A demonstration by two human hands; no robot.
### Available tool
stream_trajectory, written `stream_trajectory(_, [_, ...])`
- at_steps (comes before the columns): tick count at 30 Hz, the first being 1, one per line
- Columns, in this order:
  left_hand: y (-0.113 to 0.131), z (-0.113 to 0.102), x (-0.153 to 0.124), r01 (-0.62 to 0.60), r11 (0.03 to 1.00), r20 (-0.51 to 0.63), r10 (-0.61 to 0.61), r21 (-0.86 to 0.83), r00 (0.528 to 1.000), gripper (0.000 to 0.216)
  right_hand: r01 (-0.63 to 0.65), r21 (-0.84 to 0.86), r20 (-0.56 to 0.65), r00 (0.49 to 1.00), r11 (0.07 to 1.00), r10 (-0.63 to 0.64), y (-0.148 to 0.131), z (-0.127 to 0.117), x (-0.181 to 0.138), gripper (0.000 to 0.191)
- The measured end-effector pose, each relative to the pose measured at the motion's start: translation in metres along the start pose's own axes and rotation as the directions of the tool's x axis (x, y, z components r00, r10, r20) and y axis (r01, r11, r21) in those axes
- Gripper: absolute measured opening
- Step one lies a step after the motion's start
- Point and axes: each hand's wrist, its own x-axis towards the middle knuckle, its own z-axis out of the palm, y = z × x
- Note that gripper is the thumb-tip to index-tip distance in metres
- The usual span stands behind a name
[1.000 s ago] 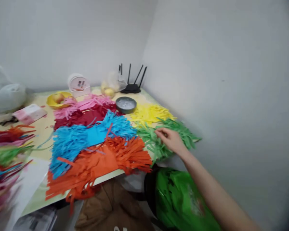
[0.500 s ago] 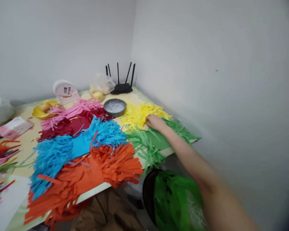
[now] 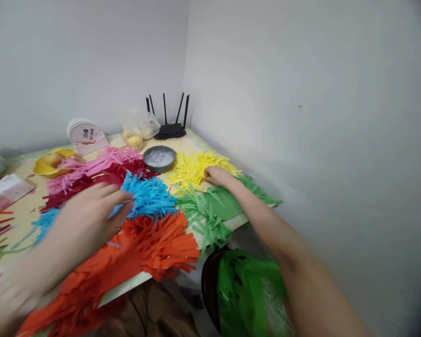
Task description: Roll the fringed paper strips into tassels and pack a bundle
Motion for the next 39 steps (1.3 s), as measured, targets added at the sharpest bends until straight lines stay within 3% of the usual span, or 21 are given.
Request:
stream_trajectory(1, [0.02,0.022,0.028,-0.111,0.994,0.162,0.109,0.004,0.981,0.026,0.005,0.002,0.0,1.0,1.0,-0.005,0.0,-0.001,-0.001,0.03])
stream_trajectory(2, [0.039,0.046,0.055,-0.167,0.986,0.253,0.167,-0.022,0.953,0.024,0.008,0.004,-0.002,1.0,1.0,-0.008,0.001,-0.001,-0.001,0.03])
stream_trajectory(6, [0.094,0.143,0.141,-0.162,0.973,0.408,0.216,-0.163,0.887,0.023,-0.002,0.006,-0.02,1.0,1.0,0.002,0.003,0.002,-0.002,0.031])
stream_trajectory(10, [0.107,0.221,0.177,-0.104,0.975,0.488,0.188,-0.195,0.852,0.025,-0.023,0.008,-0.032,0.999,1.0,0.023,0.005,0.006,0.0,0.032])
stream_trajectory(14, [0.101,0.265,0.189,-0.005,0.981,0.581,0.118,-0.193,0.805,0.032,-0.021,0.028,-0.037,0.999,0.999,0.022,0.009,0.006,0.002,0.031])
stream_trajectory(19, [0.089,0.286,0.197,0.114,0.973,0.635,0.04,-0.2,0.771,0.033,-0.011,0.063,-0.03,0.999,0.998,0.013,0.014,0.006,0.002,0.029])
stream_trajectory(26, [0.09,0.288,0.202,0.217,0.955,0.649,-0.036,-0.201,0.76,0.033,0.001,0.128,-0.056,0.998,0.992,0.006,0.014,0.006,0.004,0.029])
stream_trajectory(34, [0.093,0.285,0.2,0.277,0.938,0.548,-0.124,-0.207,0.827,0.033,-0.009,0.206,-0.283,0.957,0.978,0.068,0.02,0.003,-0.026,0.026])
stream_trajectory(39, [0.095,0.271,0.202,0.206,0.948,0.382,-0.102,-0.243,0.919,0.03,0.036,0.196,-0.288,0.957,0.98,0.023,-0.006,0.023,-0.033,0.03])
